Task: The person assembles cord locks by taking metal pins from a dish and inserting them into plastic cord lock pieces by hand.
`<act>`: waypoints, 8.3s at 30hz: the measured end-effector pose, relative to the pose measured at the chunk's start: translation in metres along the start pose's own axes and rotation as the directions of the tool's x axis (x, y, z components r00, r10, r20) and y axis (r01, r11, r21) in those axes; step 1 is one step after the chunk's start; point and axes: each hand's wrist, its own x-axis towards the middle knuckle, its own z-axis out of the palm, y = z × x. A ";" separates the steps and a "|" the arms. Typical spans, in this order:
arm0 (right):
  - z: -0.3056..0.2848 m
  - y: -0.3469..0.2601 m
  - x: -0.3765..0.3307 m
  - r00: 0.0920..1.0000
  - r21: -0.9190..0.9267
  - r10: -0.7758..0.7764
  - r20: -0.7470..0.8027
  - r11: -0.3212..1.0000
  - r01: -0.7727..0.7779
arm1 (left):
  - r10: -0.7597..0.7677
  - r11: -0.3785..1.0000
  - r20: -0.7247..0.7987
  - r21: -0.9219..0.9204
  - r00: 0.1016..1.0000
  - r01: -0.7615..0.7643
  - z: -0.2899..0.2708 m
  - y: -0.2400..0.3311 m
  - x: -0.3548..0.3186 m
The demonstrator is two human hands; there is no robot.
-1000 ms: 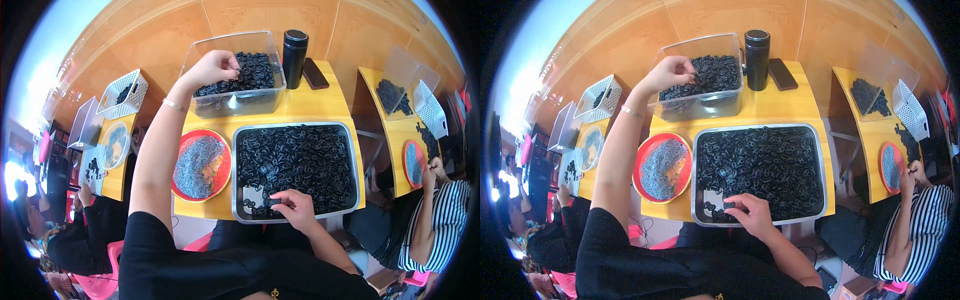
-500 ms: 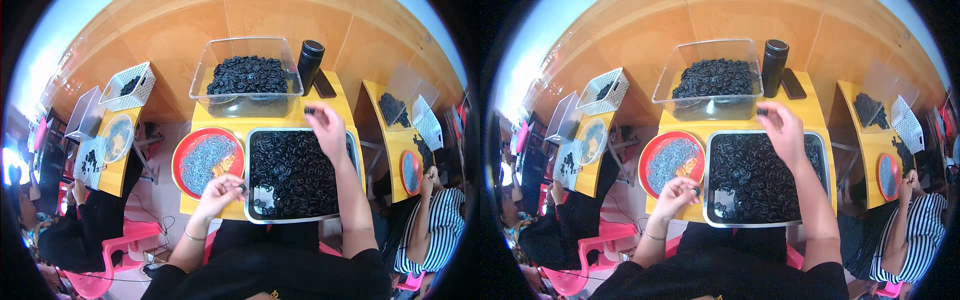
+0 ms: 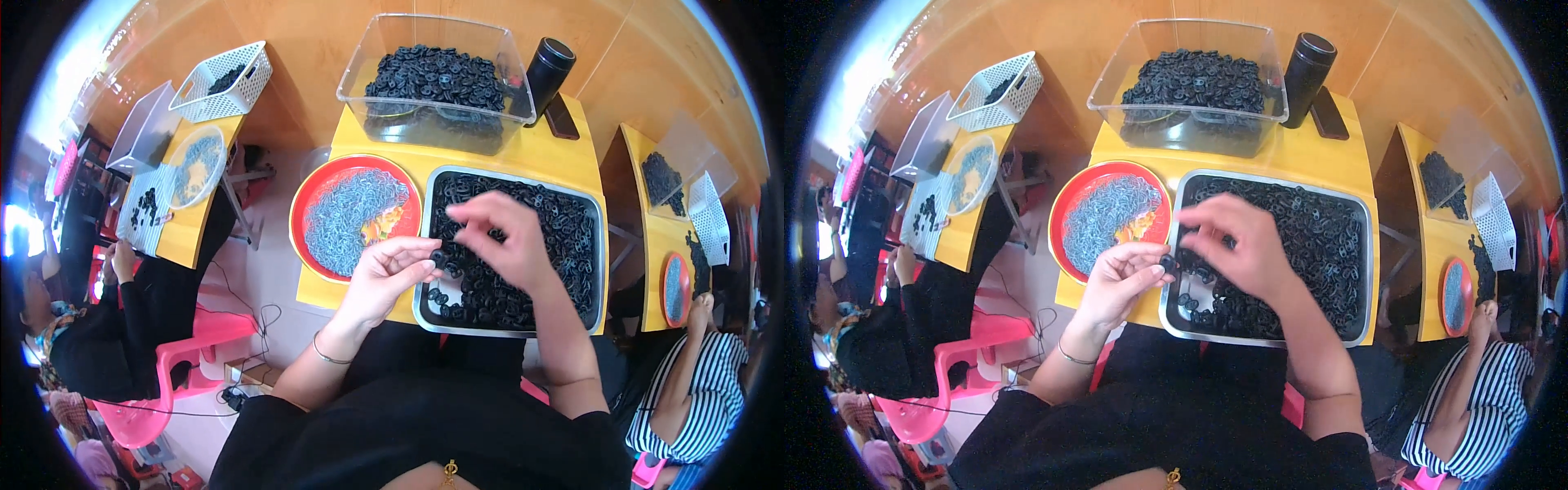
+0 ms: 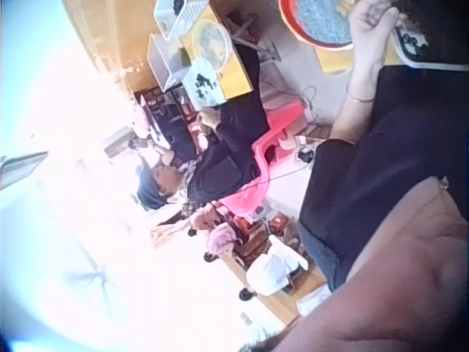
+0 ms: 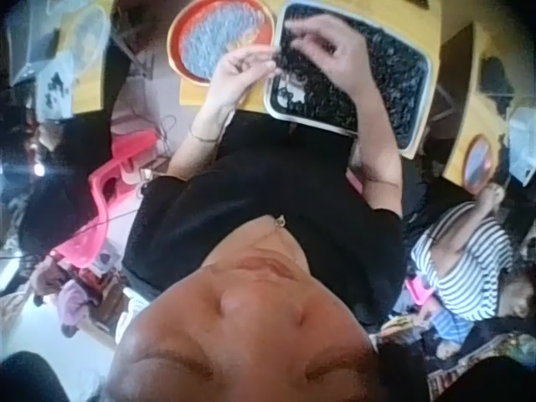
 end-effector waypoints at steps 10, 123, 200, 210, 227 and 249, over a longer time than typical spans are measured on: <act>0.017 -0.003 -0.036 0.996 0.114 0.065 0.062 0.991 -0.072 | 0.014 0.996 0.040 0.084 0.999 -0.018 0.008 -0.001 -0.002; 0.031 0.004 -0.053 0.996 0.112 0.082 0.018 0.990 -0.083 | -0.186 0.978 0.099 0.118 0.978 0.174 0.002 0.007 0.007; 0.106 0.040 0.030 0.978 -0.735 0.111 0.178 0.675 0.058 | 0.532 0.588 -0.019 0.728 0.847 -0.353 -0.038 -0.061 -0.070; 0.059 0.008 -0.080 0.903 0.542 0.429 0.010 0.757 -0.365 | 0.529 0.554 0.161 0.678 0.833 -0.483 0.008 -0.043 -0.020; 0.065 0.028 -0.107 0.988 -0.245 0.134 -0.079 0.958 -0.149 | 0.305 0.863 0.012 0.421 0.952 -0.281 -0.015 -0.067 -0.007; 0.064 0.022 -0.093 0.949 -0.548 0.314 0.040 0.801 -0.242 | 0.243 0.938 -0.078 0.275 0.967 -0.213 -0.011 -0.057 -0.009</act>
